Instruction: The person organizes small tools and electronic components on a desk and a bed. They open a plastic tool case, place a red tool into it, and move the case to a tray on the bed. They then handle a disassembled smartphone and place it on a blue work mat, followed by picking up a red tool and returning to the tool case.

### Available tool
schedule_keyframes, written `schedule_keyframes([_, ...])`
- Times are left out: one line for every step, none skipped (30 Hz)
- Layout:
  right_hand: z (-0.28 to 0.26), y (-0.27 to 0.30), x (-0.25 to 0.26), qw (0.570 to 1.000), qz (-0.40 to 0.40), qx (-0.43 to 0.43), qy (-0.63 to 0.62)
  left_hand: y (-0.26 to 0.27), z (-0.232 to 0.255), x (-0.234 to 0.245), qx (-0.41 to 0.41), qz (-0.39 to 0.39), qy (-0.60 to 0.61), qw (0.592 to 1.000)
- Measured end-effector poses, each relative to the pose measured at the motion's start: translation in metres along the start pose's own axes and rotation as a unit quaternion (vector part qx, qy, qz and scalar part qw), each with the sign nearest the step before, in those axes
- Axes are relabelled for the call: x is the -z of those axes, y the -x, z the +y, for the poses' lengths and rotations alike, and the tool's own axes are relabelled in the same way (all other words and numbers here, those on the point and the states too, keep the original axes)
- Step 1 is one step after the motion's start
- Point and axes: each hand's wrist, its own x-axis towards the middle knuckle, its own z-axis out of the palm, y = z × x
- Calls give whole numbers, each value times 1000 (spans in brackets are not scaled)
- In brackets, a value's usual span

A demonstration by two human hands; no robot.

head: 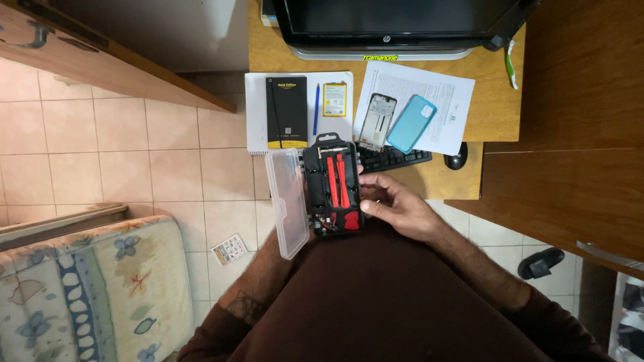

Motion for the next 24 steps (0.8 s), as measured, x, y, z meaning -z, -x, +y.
schedule_keyframes([2, 0, 1, 1000, -1, -1, 0, 0, 1, -17, -1, 0, 0, 1000])
schedule_keyframes([4, 0, 1, 1000, 3, 4, 6, -1, 2, -34, 11, 24, -13, 1000])
schedule_keyframes([5, 0, 2, 1000, 6, 8, 12, -2, 4, -50, 23, 47, -27, 998])
schedule_keyframes([7, -1, 5, 1000, 6, 9, 13, -3, 3, -41, 22, 46, -27, 998])
schedule_keyframes([9, -2, 9, 998, 34, 38, 45, -4, 2, -32, -8, 22, -27, 999])
schedule_keyframes([11, -3, 13, 993, 63, 66, 77, -6, 1, -23, -37, -2, -28, 999])
schedule_keyframes([-3, -1, 6, 993, 63, 67, 78, -6, -5, -21, -38, -3, -28, 999])
schedule_keyframes([-17, 0, -1, 990, 76, 84, 85, -7, -11, -18, -46, 41, 72, 995])
schedule_keyframes([-31, 3, -8, 987, 89, 100, 92, -9, -18, -16, -54, 83, 172, 980])
schedule_keyframes([-37, 3, -8, 987, 89, 100, 93, -6, -9, -39, -54, 82, 172, 980])
schedule_keyframes([-43, 3, -8, 981, 82, 123, 127, -3, -1, -62, -56, 64, 50, 995])
schedule_keyframes([-49, 4, -9, 973, 74, 146, 161, -1, 7, -85, -57, 44, -73, 995])
schedule_keyframes([-46, 2, -8, 973, 75, 147, 162, 0, 7, -89, -57, 42, -73, 995])
schedule_keyframes([-43, 1, -8, 974, 73, 153, 147, 0, 8, -92, -62, 46, -74, 994])
schedule_keyframes([-39, 0, -8, 976, 70, 159, 131, 1, 8, -96, -68, 50, -75, 994])
schedule_keyframes([-34, -1, -9, 976, 70, 159, 132, 0, 9, -97, -68, 50, -76, 994])
schedule_keyframes([-29, -1, -9, 981, 73, 151, 97, -2, 10, -98, -59, 63, -48, 995])
schedule_keyframes([-24, -2, -10, 985, 76, 143, 63, -4, 11, -99, -49, 76, -21, 996])
schedule_keyframes([-23, -2, -9, 985, 76, 144, 63, -5, 9, -100, -49, 75, -22, 996])
schedule_keyframes([-22, -2, -9, 984, 79, 147, 56, -7, 7, -102, -51, 127, 53, 989])
schedule_keyframes([-21, -2, -10, 984, 81, 149, 47, -8, 5, -104, -52, 178, 128, 974])
schedule_keyframes([-23, -1, -11, 984, 82, 149, 47, -8, 8, -119, -51, 178, 128, 974])
schedule_keyframes([-24, -1, -12, 986, 84, 141, 41, -7, 11, -135, -52, 163, 114, 979])
schedule_keyframes([-26, -1, -12, 987, 87, 132, 35, -7, 13, -150, -52, 147, 100, 983])
